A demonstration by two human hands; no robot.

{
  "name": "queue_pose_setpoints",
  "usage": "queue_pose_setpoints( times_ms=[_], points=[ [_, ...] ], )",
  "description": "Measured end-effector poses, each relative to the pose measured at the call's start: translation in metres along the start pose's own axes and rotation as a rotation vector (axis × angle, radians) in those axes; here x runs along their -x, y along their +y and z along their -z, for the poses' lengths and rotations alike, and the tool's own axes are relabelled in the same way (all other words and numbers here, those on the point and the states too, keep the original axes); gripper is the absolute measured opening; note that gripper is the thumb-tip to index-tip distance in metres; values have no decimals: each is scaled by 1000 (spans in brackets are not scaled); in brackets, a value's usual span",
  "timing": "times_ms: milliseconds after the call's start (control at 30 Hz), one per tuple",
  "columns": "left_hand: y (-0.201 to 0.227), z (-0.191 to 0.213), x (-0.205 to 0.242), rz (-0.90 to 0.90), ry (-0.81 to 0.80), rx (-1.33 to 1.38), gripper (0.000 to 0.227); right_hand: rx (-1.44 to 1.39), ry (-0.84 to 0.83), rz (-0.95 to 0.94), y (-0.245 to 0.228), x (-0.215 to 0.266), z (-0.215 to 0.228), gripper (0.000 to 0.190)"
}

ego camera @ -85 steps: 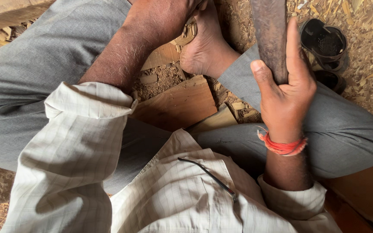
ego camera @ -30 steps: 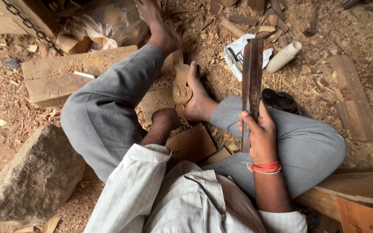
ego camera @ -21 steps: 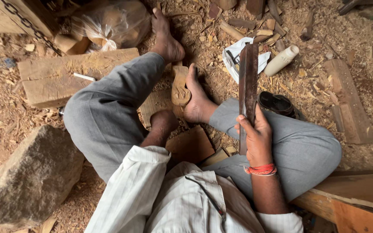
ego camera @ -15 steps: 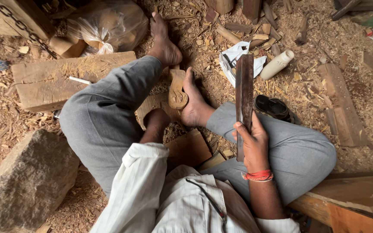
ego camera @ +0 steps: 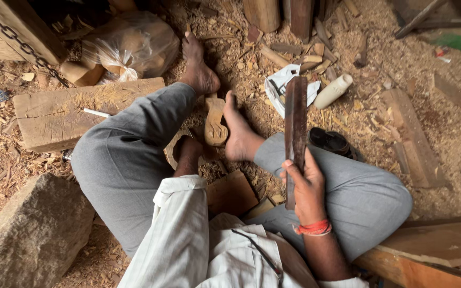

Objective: The person sits on the floor and carves a wooden foot-shaped object using a chisel and a wooden mallet. They repeatedly strike the chisel to shape the wood, occasionally pausing to adjust the tool or inspect the work.

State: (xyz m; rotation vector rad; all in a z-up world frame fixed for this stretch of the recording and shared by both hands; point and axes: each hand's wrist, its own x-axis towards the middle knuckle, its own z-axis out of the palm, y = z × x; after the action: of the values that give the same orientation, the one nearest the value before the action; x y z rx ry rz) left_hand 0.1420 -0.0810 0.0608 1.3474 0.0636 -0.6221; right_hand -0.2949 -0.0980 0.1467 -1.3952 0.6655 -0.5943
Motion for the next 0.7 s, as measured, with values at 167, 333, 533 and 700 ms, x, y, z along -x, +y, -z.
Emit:
queue_pose_setpoints(
  times_ms=[167, 333, 533, 700],
  points=[
    [9, -1, 16, 15, -24, -32, 89, -10, -56, 30, -2, 3, -7, 54],
    [13, -10, 18, 24, -148, 174, 102, -25, -56, 21, -5, -8, -9, 55],
    [4, 1, 29, -201, -237, -135, 133, -40, -32, -22, 15, -20, -1, 56],
    [3, -2, 11, -12, -287, -159, 153, -33, -29, -80, 22, -36, -4, 53]
  ],
)
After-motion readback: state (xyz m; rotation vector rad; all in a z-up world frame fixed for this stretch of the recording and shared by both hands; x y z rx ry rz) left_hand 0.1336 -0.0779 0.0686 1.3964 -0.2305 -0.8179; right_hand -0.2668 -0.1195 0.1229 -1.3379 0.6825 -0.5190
